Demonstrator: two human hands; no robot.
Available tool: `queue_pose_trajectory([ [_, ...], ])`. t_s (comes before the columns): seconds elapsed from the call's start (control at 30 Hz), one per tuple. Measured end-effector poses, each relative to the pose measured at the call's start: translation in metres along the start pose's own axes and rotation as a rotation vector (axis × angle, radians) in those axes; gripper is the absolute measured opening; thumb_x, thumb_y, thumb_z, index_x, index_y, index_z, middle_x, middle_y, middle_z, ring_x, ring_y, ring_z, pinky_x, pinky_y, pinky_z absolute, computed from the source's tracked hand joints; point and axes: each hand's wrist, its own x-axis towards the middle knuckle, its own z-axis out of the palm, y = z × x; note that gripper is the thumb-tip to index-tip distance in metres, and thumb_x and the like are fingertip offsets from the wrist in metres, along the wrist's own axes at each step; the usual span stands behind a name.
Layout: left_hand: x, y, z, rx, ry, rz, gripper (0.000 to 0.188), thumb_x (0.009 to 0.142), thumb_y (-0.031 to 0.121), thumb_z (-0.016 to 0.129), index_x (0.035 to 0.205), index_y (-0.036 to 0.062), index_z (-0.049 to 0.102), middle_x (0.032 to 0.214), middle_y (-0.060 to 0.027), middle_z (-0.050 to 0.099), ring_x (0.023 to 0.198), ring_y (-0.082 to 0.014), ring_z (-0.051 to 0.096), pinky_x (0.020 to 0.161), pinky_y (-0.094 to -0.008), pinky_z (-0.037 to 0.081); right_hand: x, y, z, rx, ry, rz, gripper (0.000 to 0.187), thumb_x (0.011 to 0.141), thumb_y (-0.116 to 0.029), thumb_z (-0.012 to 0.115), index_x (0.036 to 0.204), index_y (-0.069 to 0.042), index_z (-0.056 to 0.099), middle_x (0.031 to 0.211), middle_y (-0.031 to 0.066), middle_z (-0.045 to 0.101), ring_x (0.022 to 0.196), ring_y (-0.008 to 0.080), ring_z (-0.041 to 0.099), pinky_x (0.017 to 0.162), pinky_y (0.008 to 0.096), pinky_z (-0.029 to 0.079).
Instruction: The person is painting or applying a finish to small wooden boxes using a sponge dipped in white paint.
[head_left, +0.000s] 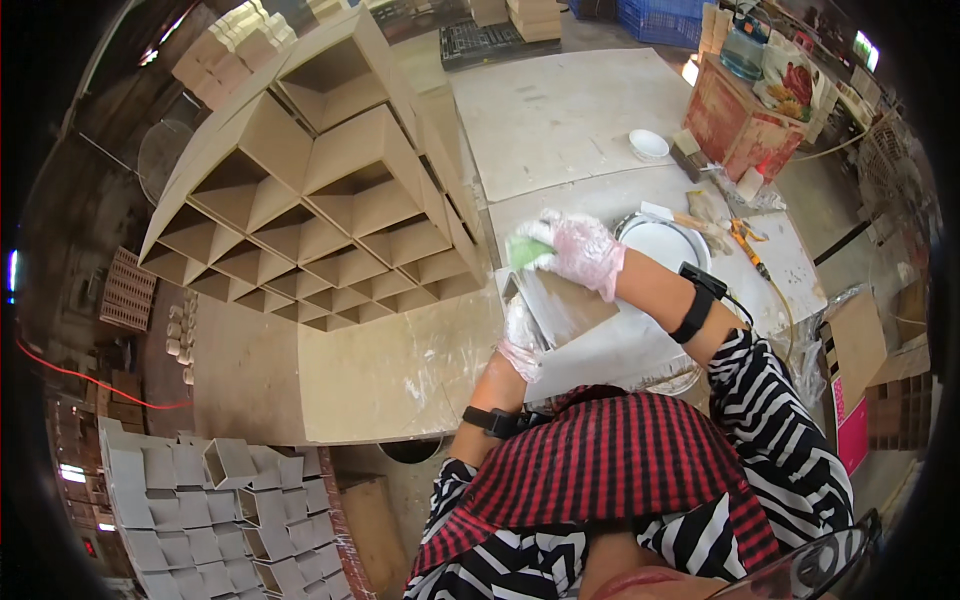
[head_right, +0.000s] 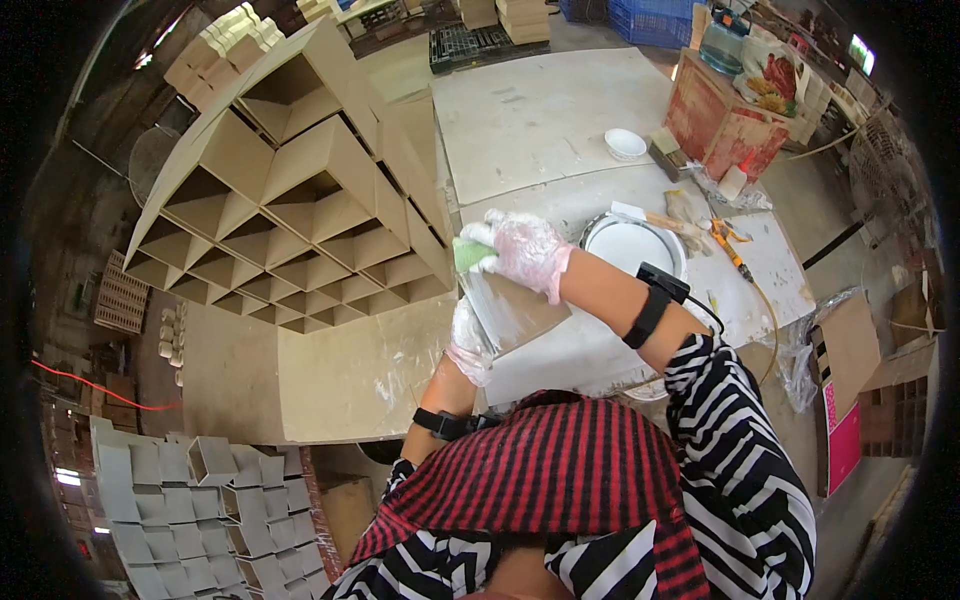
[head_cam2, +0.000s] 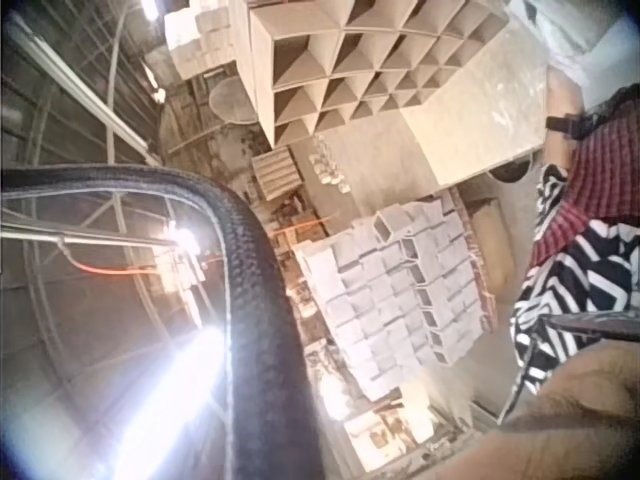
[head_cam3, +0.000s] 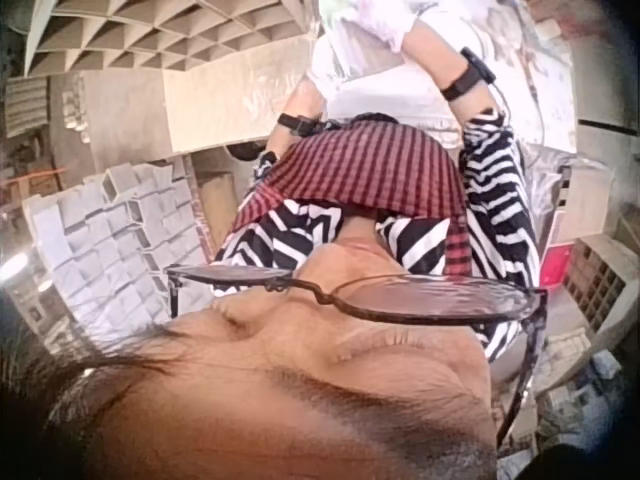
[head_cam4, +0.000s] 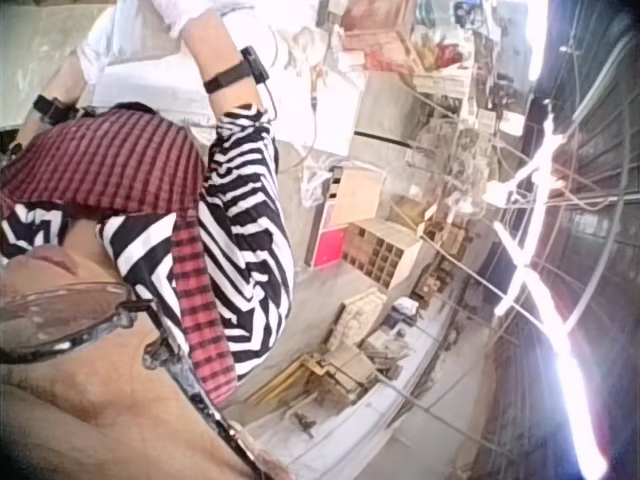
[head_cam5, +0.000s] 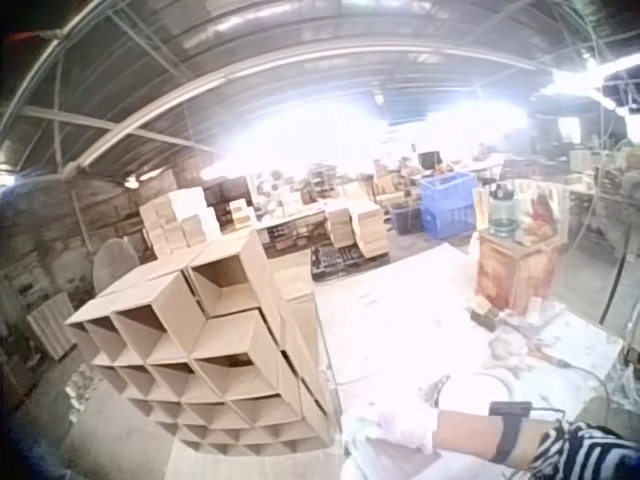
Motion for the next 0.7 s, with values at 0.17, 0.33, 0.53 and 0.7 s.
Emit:
queue_pose_trajectory([
  [0.17, -0.008, 0.016, -0.004, -0.159, -0.525, -0.039, 0.039, 0.096, 0.032, 0.044, 0.125, 0.0056, 0.049, 0.116, -0.0139, 0.058, 0.105, -0.0273, 0.058, 0.089, -0.0396, 0.052, -0.009, -0.007, 0.008, -0.116, -0.37, -0.498, 0.043, 0.076, -0.034, 0.065, 0.117, -0.025, 0.056, 0.095, 0.0119, 0.056, 0.086, 0.0296, 0.061, 0.074, 0.0407, 0.052],
  [0.33, -0.001, 0.002, -0.003, -0.062, -0.229, -0.012, 0.044, 0.099, 0.037, 0.033, 0.124, 0.0041, 0.049, 0.117, -0.0146, 0.058, 0.106, -0.0278, 0.058, 0.09, -0.0407, 0.05, 0.006, -0.004, 0.007, -0.073, -0.099, -0.158, 0.036, 0.079, -0.033, 0.061, 0.113, -0.022, 0.057, 0.098, 0.0128, 0.055, 0.089, 0.0304, 0.06, 0.072, 0.041, 0.052],
  [0.53, -0.004, 0.021, -0.014, 0.141, -0.468, 0.244, 0.042, 0.096, 0.026, 0.044, 0.132, 0.0043, 0.039, 0.126, -0.0118, 0.052, 0.112, -0.0267, 0.053, 0.095, -0.0403, 0.045, -0.032, 0.012, 0.013, -0.131, -0.605, -0.209, 0.035, 0.082, -0.024, 0.062, 0.115, -0.02, 0.056, 0.133, 0.003, 0.046, 0.118, 0.0217, 0.048, 0.093, 0.0339, 0.046],
  [0.7, 0.003, 0.017, -0.009, 0.379, -0.242, 0.518, 0.041, 0.096, 0.031, 0.042, 0.13, 0.0069, 0.042, 0.124, -0.0111, 0.051, 0.112, -0.0263, 0.051, 0.093, -0.0399, 0.045, -0.04, -0.004, 0.017, 0.086, -0.165, 0.056, 0.041, 0.08, -0.026, 0.063, 0.119, -0.021, 0.053, 0.122, 0.003, 0.052, 0.109, 0.0244, 0.053, 0.092, 0.0317, 0.046],
])
